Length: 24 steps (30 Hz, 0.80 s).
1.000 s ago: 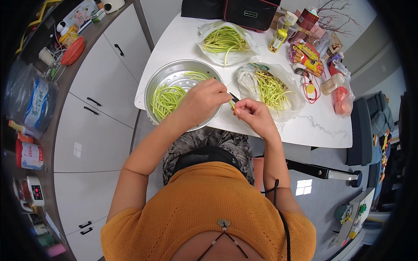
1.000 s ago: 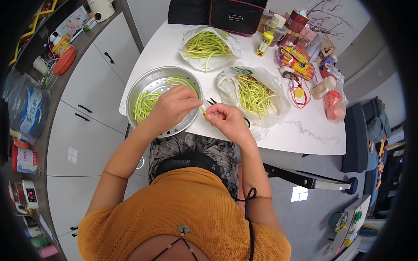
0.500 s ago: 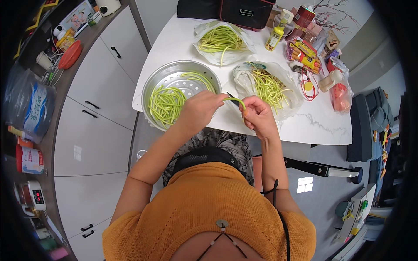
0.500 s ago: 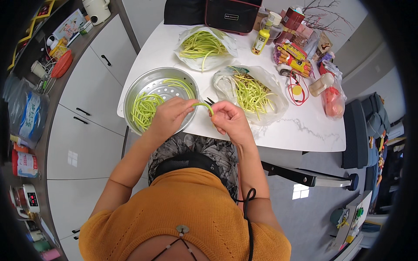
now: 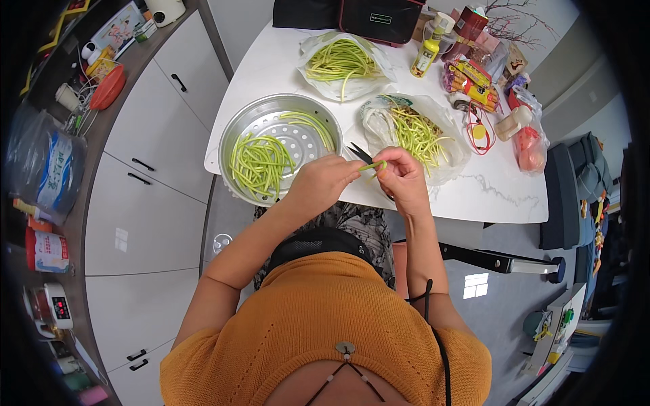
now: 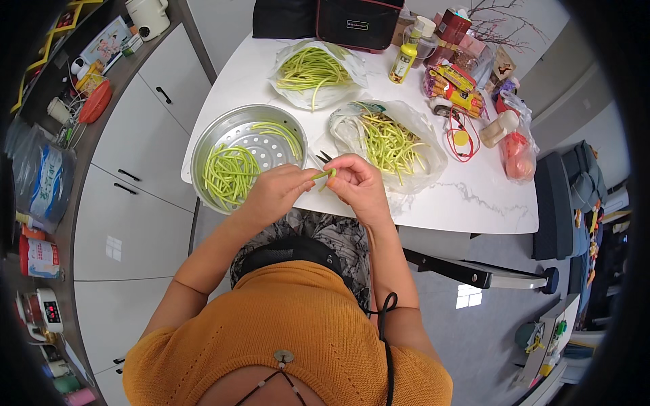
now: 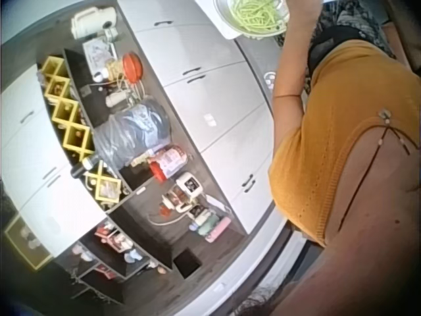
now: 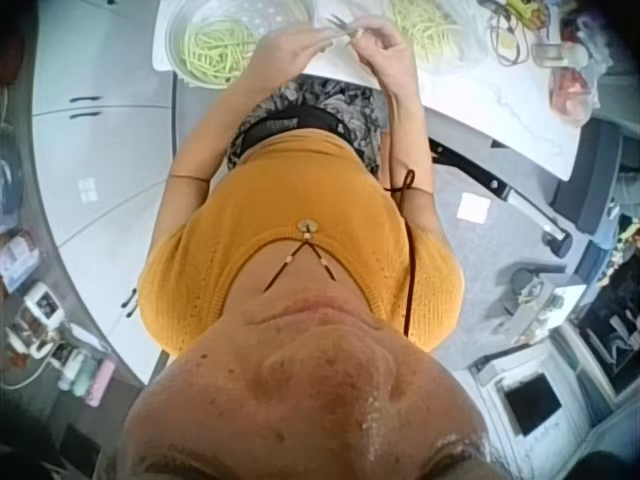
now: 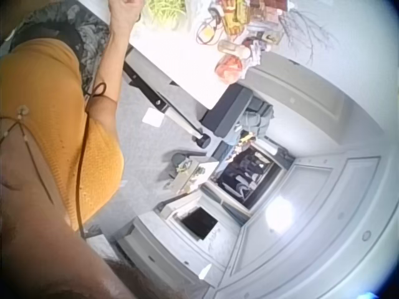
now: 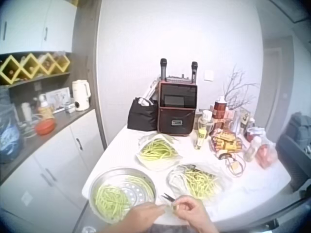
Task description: The person trims the ends of long green vegetables with scissors and places them into a metal steamer tray.
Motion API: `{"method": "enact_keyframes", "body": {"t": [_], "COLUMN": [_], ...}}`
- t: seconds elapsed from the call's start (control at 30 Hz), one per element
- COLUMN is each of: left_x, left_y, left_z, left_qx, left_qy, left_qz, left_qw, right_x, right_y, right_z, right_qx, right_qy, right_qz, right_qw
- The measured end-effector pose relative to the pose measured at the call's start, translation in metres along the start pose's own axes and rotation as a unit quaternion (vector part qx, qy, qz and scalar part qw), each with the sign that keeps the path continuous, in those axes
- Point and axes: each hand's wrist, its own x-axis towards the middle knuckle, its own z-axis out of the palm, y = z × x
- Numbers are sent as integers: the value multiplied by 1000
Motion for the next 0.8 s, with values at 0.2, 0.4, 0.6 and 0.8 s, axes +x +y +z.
{"method": "enact_keyframes", "body": {"t": [0.2, 0.4, 0.6, 0.8], "left_x": [-3, -4, -1, 3], "left_y": [2, 5, 6, -1], "left_z": [5, 6, -3, -9], "left_qx": [-19, -12, 2, -31], "left_qy": [0, 2, 39, 56], "left_qz": [3, -12, -60, -63], "left_qw": [1000, 1000, 997, 996], "right_x": [0, 1, 2, 0], "right_y": [4, 1, -2, -6], "right_z": [-4, -3, -2, -11], "right_qx": [-27, -75, -163, -163], "right_qy": [19, 56, 93, 42], "right_qz": [-31, -43, -38, 22], "right_qw": [999, 995, 982, 985]}}
